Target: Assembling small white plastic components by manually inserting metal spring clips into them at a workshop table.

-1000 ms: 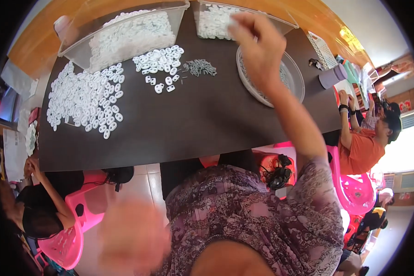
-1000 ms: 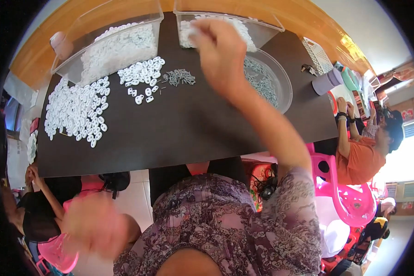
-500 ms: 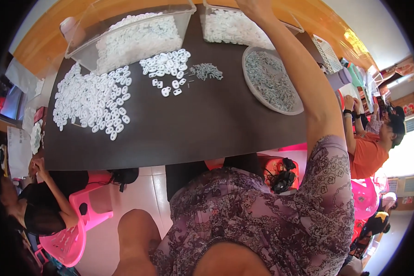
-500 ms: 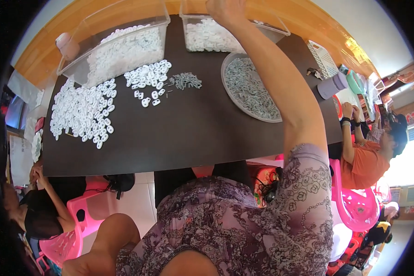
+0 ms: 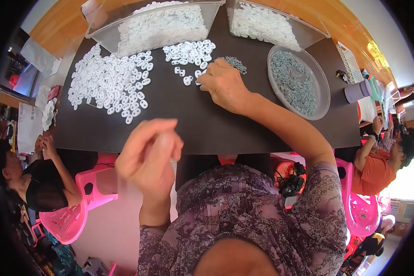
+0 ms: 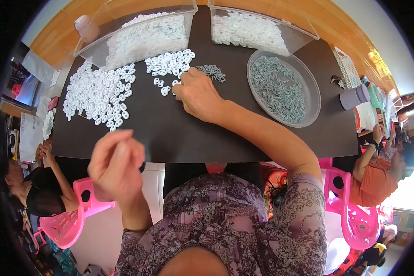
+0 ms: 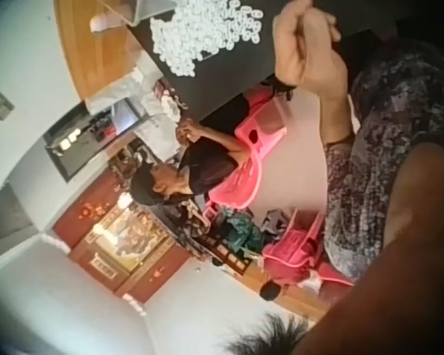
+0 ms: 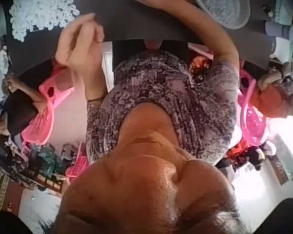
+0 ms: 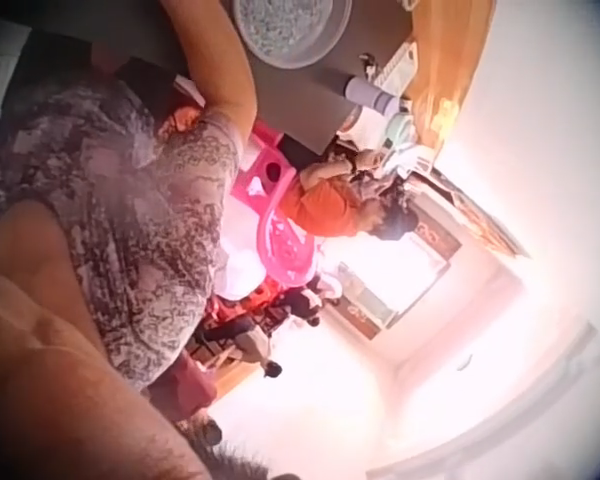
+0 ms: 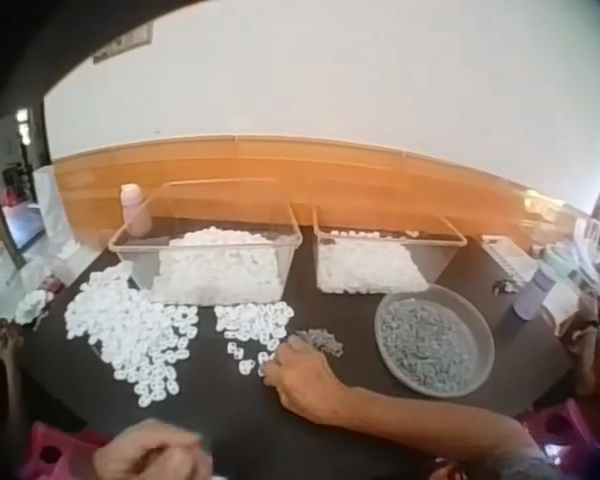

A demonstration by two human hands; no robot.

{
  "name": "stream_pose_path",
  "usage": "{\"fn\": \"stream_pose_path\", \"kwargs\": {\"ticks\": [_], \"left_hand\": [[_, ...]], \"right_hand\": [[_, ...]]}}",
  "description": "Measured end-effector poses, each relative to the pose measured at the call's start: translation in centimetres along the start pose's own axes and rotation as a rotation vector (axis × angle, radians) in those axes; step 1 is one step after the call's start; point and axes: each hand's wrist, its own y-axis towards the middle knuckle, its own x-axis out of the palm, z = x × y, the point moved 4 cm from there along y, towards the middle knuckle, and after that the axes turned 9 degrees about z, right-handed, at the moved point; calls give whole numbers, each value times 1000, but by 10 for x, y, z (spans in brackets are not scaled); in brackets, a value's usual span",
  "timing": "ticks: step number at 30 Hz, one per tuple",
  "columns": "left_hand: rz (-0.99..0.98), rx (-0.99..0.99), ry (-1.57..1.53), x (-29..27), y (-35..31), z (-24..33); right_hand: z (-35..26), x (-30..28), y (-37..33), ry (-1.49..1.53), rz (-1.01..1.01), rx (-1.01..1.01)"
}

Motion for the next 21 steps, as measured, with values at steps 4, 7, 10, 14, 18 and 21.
{"fn": "stream_pose_path", "kwargs": {"ticks": [4, 7, 10, 14, 18, 21], "left_hand": [[53, -107, 109, -9, 5, -45], [84, -175, 155, -5, 8, -66], [66, -211, 268, -2, 9, -79], [-46, 202, 656, 7, 15, -81], [-175, 421, 937, 24, 23, -80], [-202, 542, 1052, 39, 28, -90]], "right_hand": [[-9, 8, 5, -8, -28, -79], [-9, 7, 5, -37, -12, -105], [-11, 3, 4, 12, 9, -56], [-6, -9, -11, 88, -15, 72], [2, -31, -15, 117, 72, 212], [6, -38, -20, 98, 72, 287]]}}
